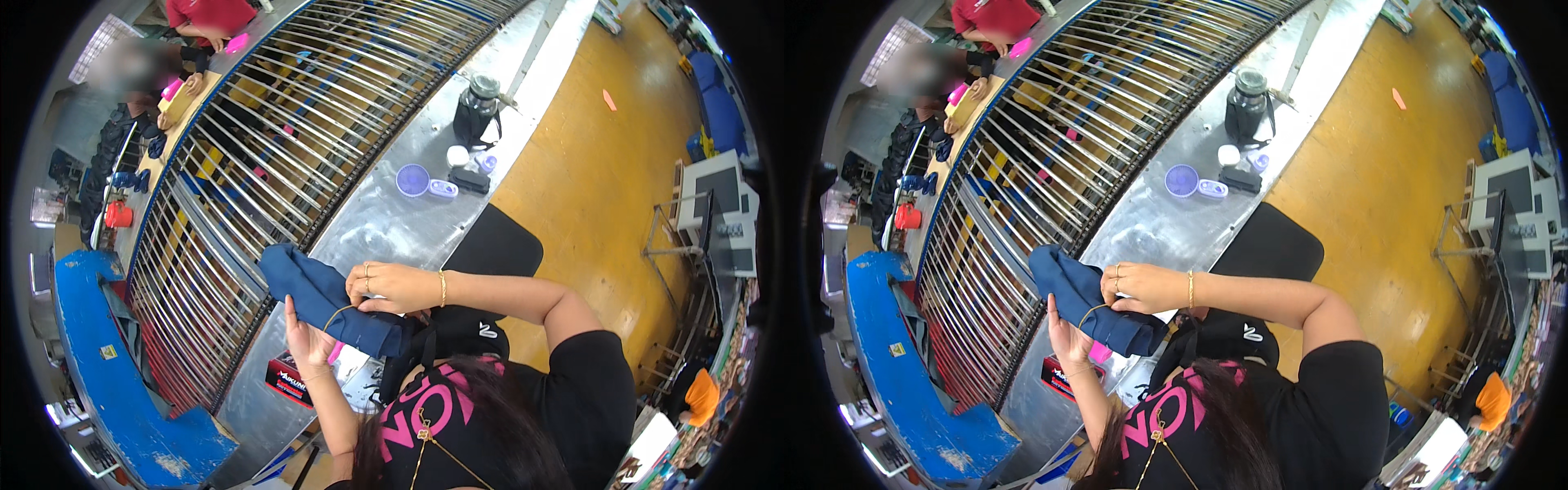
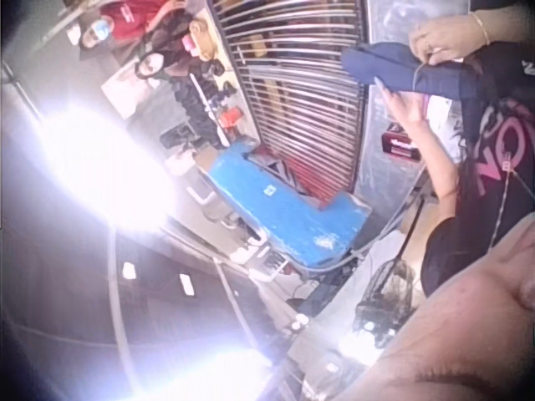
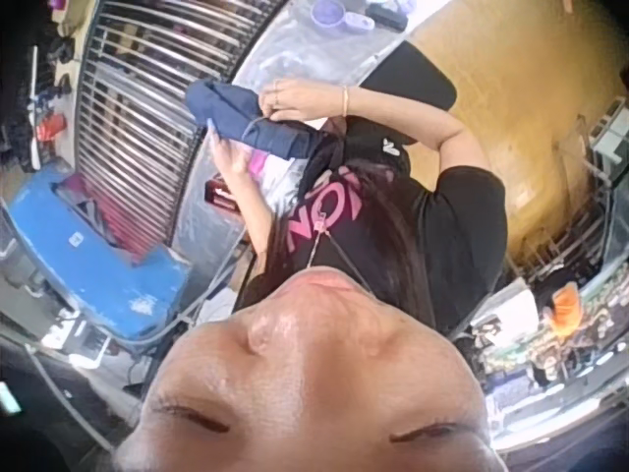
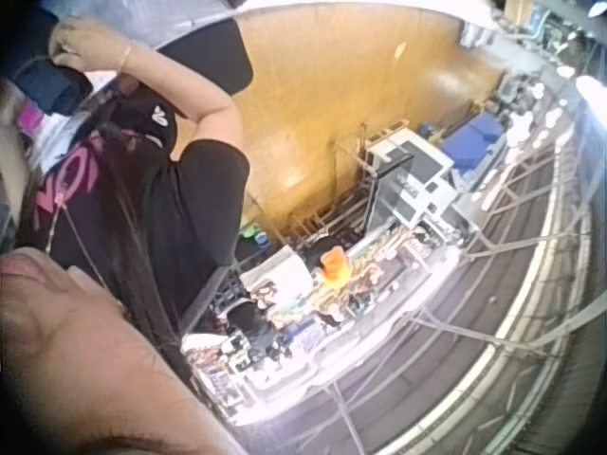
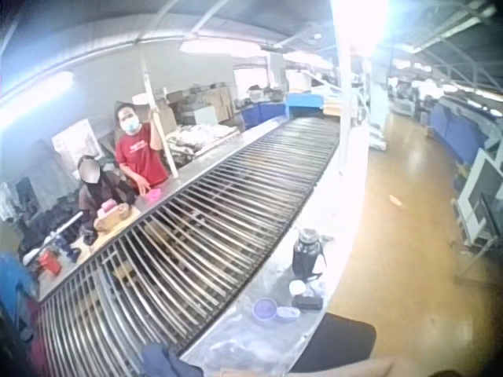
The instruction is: The person cleans pink plastic parts on a metal workbench using a cloth and a spray bottle. They wipe the parts, spray them with liquid, and place them back on the bench. The person also handles a white bucket and a dark bottle during the process.
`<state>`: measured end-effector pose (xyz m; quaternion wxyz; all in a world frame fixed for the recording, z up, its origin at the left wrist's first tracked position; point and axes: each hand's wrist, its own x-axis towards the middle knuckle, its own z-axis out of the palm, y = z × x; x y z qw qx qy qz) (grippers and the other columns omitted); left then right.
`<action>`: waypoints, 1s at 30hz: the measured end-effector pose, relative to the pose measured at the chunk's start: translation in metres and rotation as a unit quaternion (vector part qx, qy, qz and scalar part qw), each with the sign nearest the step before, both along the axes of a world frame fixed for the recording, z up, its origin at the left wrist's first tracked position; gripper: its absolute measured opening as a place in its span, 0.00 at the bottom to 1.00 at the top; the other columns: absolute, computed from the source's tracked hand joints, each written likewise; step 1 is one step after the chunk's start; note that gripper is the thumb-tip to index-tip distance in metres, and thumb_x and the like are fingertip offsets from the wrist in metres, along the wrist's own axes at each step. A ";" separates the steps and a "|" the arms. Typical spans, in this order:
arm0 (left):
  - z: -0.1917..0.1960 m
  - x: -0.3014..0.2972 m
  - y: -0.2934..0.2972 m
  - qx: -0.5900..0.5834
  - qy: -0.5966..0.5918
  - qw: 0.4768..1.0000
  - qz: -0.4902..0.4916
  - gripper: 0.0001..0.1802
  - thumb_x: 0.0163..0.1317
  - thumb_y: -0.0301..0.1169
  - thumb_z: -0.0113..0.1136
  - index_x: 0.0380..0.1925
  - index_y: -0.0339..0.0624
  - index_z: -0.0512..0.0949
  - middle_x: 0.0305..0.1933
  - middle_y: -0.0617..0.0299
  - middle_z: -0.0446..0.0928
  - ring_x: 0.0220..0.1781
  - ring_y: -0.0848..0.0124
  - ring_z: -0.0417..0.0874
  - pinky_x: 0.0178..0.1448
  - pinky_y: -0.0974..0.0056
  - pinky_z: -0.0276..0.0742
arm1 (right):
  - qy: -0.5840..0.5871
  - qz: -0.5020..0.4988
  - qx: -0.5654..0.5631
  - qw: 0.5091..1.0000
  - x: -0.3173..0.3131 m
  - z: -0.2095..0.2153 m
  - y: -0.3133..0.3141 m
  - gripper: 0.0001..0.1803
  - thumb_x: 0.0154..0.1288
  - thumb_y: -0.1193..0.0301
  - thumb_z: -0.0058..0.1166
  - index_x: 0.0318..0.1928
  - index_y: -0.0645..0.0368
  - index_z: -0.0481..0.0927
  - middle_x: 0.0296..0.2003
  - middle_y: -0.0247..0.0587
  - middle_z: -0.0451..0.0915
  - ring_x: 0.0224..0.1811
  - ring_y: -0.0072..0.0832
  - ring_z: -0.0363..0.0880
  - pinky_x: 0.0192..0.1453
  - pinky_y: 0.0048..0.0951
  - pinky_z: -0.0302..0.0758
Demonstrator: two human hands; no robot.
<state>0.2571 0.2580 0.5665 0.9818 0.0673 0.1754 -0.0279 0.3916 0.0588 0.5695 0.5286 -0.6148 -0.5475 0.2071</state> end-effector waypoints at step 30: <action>-0.007 0.020 -0.029 0.716 0.145 0.680 -0.061 0.28 0.70 0.42 0.57 0.56 0.26 0.72 0.55 0.45 0.79 0.58 0.57 0.79 0.63 0.60 0.70 | -0.110 -0.491 -0.471 0.725 0.211 -0.089 -0.162 0.23 0.57 0.59 0.65 0.42 0.69 0.83 0.45 0.61 0.81 0.47 0.49 0.82 0.54 0.41 0.78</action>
